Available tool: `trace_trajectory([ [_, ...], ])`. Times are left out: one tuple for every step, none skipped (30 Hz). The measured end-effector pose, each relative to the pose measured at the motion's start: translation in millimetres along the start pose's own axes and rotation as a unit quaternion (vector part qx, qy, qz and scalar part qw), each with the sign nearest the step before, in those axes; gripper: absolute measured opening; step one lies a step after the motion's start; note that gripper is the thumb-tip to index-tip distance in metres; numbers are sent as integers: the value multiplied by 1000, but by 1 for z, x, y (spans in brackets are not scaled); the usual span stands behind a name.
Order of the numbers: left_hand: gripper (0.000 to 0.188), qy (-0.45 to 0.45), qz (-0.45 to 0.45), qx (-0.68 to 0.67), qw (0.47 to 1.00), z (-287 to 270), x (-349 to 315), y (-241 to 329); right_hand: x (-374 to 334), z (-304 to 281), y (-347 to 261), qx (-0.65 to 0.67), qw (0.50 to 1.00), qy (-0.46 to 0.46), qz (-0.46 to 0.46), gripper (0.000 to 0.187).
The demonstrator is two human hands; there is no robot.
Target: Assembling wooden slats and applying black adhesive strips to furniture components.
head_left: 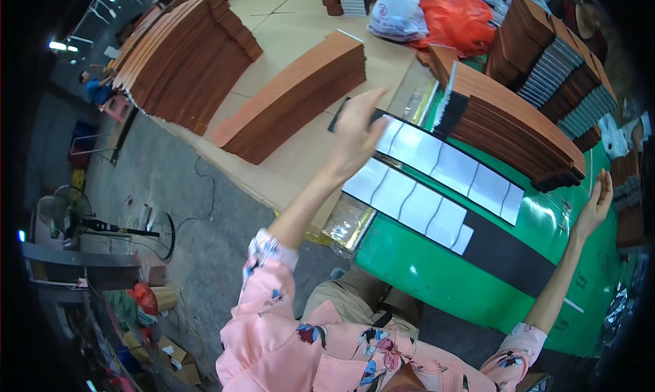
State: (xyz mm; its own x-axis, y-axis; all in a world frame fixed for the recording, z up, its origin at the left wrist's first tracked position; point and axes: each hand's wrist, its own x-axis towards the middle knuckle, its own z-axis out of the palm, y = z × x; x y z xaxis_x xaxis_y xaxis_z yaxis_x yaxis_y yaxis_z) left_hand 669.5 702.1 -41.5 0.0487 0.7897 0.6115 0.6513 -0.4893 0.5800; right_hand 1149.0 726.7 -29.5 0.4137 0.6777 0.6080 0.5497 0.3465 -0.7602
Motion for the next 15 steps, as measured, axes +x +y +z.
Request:
trace_trajectory([
  [42, 41, -20, 70, 997, -34, -26, -6, -16, 21, -25, 43, 998, 21, -29, 30],
  [40, 86, -34, 123, 988, -60, -50, -13, -28, 39, -59, 20, 997, 16, -69, 28],
  [35, 166, -94, 95, 977, -79, -77, -26, -41, 61, -91, -6, 994, 12, -107, 25],
  [35, 240, -228, 4, 944, -88, -94, -31, -51, 81, -113, 0, 981, -10, -193, 22],
  [38, 309, -277, -16, 910, -98, -115, -48, -61, 105, -123, 30, 955, -69, -287, 21],
  [41, 347, -336, -57, 874, -127, -139, -63, -76, 140, -141, 103, 932, -172, -301, 21],
  [45, 381, -399, -98, 829, -149, -161, -78, -94, 184, -159, 101, 905, -222, -348, 23],
  [45, 380, -399, -95, 829, -165, -170, -83, -114, 218, -173, 93, 914, -296, -263, 23],
  [51, 356, -437, -186, 805, -173, -174, -88, -124, 250, -184, 120, 908, -373, -150, 23],
  [57, 328, -471, -275, 771, -177, -177, -94, -129, 282, -183, 105, 888, -442, -79, 28],
  [64, 300, -474, -316, 765, -174, -172, -100, -131, 320, -165, 144, 883, -447, 14, 33],
  [64, 295, -472, -330, 762, -168, -167, -110, -131, 352, -142, 182, 870, -445, 104, 38],
  [62, 285, -484, -361, 745, -165, -163, -118, -129, 379, -122, 178, 873, -443, 100, 38],
  [61, 276, -495, -390, 726, -163, -160, -127, -128, 404, -104, 181, 862, -444, 162, 45],
  [63, 256, -501, -378, 736, -164, -161, -136, -128, 423, -97, 186, 846, -447, 226, 52],
])
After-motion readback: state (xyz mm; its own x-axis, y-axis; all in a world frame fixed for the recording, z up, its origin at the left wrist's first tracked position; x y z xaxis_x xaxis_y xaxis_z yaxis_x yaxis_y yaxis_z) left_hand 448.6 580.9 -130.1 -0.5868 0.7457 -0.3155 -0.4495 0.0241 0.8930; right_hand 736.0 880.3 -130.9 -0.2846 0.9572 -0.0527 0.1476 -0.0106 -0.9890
